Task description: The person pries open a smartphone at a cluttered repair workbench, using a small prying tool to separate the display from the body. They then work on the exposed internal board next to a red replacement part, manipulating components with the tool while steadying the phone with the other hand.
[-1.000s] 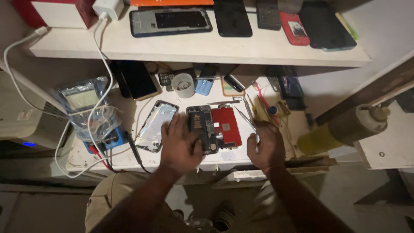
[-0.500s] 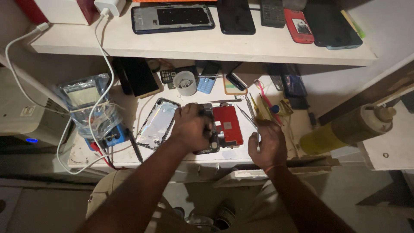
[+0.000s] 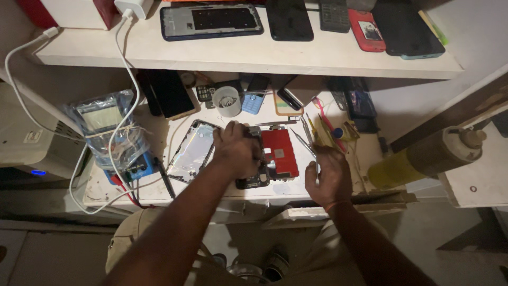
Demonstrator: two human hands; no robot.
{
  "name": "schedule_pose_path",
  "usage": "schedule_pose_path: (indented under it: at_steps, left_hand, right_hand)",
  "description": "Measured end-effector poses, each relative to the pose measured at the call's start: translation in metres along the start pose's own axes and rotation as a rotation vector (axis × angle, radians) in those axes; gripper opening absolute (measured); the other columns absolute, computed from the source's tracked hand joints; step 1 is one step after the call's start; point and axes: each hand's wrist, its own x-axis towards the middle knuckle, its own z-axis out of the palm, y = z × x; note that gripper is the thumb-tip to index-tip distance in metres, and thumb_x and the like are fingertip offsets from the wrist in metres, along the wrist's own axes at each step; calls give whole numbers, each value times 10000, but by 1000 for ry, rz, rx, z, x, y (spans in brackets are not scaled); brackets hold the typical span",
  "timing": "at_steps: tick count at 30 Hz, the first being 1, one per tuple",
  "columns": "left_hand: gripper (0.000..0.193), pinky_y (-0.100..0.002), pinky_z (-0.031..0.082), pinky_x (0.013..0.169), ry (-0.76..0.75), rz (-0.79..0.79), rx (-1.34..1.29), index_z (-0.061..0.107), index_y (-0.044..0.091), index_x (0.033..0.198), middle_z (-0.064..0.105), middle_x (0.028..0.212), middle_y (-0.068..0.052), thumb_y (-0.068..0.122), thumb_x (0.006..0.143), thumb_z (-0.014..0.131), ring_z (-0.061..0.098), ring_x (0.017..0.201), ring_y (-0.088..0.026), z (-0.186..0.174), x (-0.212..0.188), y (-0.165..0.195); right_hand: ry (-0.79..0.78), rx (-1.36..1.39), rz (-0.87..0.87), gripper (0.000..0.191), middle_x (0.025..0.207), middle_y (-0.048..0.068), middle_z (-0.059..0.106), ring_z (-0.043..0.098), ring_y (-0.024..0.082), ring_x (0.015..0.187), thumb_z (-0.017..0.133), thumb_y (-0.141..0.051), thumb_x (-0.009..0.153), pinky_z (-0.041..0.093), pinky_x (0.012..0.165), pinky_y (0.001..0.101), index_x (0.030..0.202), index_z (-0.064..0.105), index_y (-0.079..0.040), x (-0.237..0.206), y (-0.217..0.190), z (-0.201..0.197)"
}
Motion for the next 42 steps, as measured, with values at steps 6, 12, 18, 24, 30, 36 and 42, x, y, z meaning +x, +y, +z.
schedule_pose_path:
  at_steps: [6,12,18,24,30,36,42]
  left_hand:
    - [312,-672,36,1211,51,8,87,801,321,1022,265,1627,-171,300,713,840,114,1551,-369,1,-5,3]
    - [261,-695,34,1213,71,14,57,795,315,998,262,1622,-160,294,738,814,94,1563,-381,9,-5,0]
    - [269,-694,13,1203,25,-8,11,781,281,999,219,1619,-175,297,738,843,57,1556,-410,6,0,2]
    - [510,-694,88,1187,347,53,-52,681,191,1207,315,1551,-233,304,728,817,177,1514,-440,27,-19,-8]
    - [541,-694,161,1167,660,182,-80,557,58,1388,440,1471,-284,317,917,615,313,1466,-445,63,-54,-38]
    - [595,-616,189,1192,626,172,5,548,-10,1383,532,1428,-247,345,907,508,420,1406,-396,72,-53,-40]
    - [578,-594,209,1205,607,176,29,574,-10,1355,545,1441,-236,354,911,508,460,1398,-383,74,-56,-42]
  right_hand:
    - [-8,-7,-12,399,1168,204,693,609,382,1145,623,-32,841,475,1043,456,1234,674,15,0,1,-1]
    - [-1,-16,-33,375,1122,218,692,623,397,1101,619,-37,837,485,1019,474,1203,679,21,3,0,-2]
    - [-89,25,52,326,1013,188,700,658,343,943,631,-31,856,513,927,453,1174,694,11,5,-2,-6]
    - [27,-90,-104,353,1087,181,677,604,367,1110,667,-35,811,424,1041,502,1161,689,-4,7,-9,-8]
    - [11,-133,-203,351,1256,106,687,560,313,1241,682,-52,851,354,1129,528,1202,690,-29,7,-13,-11]
    - [44,14,-220,273,1164,88,713,623,300,1137,716,-41,928,390,1081,459,1201,702,-44,2,-9,-12]
    - [43,639,158,233,1160,107,730,708,203,1089,690,16,955,549,959,290,1180,675,-43,-13,-22,10]
